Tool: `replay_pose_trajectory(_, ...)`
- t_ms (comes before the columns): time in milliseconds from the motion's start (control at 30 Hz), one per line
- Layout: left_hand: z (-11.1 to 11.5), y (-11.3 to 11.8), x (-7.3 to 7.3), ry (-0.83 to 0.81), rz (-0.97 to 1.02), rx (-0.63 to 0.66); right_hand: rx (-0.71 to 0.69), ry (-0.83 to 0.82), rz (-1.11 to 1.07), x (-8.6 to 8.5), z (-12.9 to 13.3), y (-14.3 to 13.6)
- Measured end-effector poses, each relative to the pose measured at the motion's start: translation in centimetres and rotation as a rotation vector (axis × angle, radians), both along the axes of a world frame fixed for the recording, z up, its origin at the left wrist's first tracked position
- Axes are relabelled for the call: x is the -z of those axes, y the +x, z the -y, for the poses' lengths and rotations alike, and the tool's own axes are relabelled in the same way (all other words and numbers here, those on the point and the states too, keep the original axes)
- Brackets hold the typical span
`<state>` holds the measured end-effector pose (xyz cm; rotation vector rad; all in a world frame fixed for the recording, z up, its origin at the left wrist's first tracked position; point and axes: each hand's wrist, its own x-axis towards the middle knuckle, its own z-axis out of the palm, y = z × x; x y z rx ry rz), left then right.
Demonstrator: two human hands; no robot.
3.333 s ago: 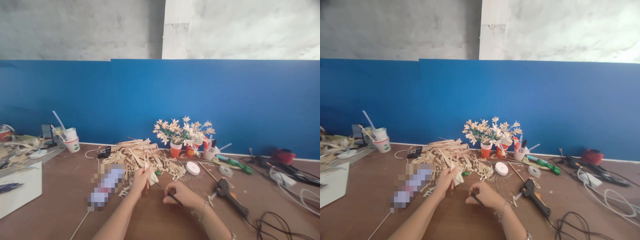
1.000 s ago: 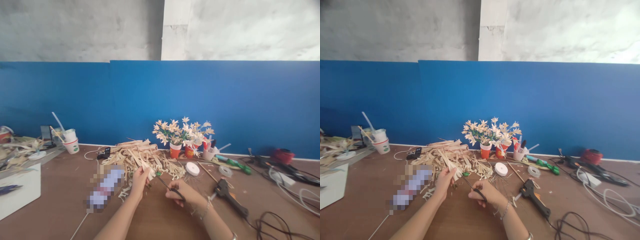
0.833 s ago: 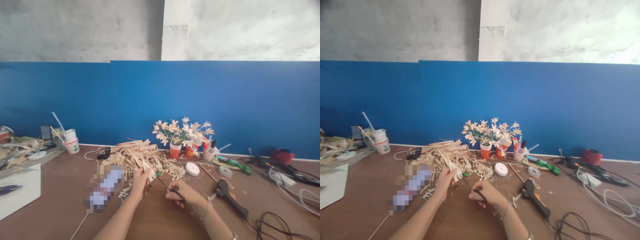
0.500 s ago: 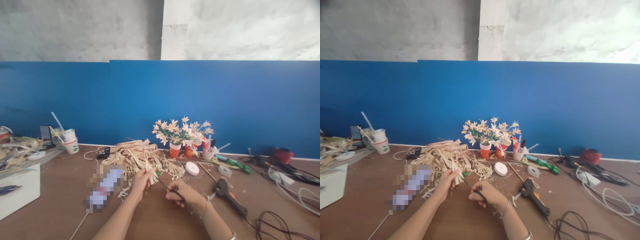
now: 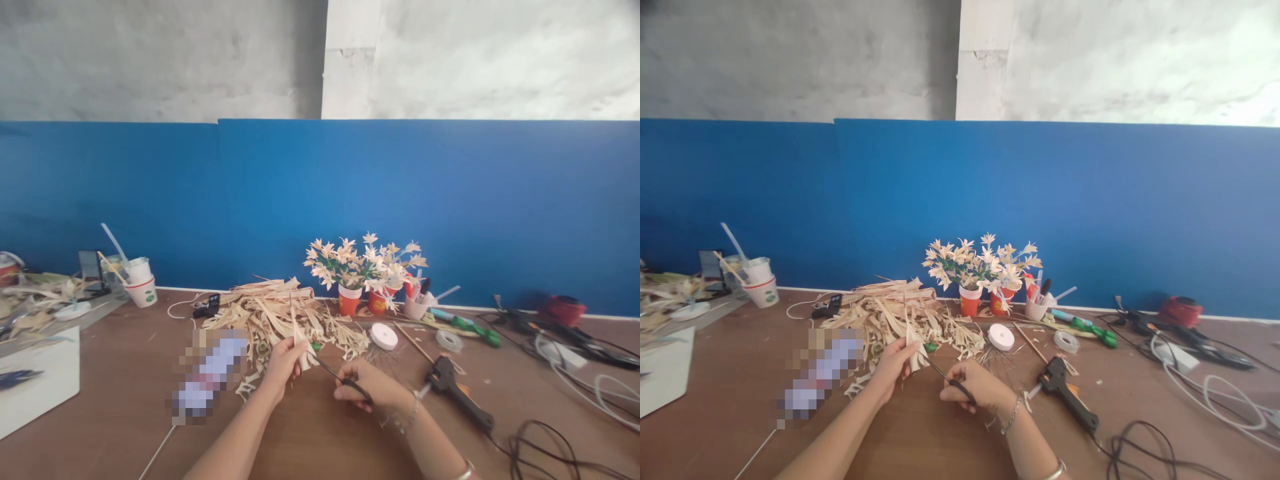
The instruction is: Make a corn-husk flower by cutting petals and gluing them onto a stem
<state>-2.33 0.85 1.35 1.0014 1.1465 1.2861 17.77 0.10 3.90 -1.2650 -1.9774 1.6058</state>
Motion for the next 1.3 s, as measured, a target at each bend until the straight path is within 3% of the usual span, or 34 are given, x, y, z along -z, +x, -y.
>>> replay_pose_trajectory(233,0.2,0.2,-0.4,-0.036,-0.021,-0.025,0.013,-0.026,-0.007,0.2,-0.2,0.3)
replay_pose_trajectory(533,0.1,0.6,-0.7,0.031,0.075,-0.283,-0.054,-0.075,-0.138,1.2,0.2,-0.7)
replay_pose_trajectory(833,0.7,1.5,-0.7,0.049,0.047,-0.288,0.050,-0.032,-0.172,1.4,0.9,-2.7)
replay_pose_trajectory(1300,0.8,1.7,-1.0,0.019,0.090,-0.311,0.104,0.018,-0.250,2.1,0.7,-3.6)
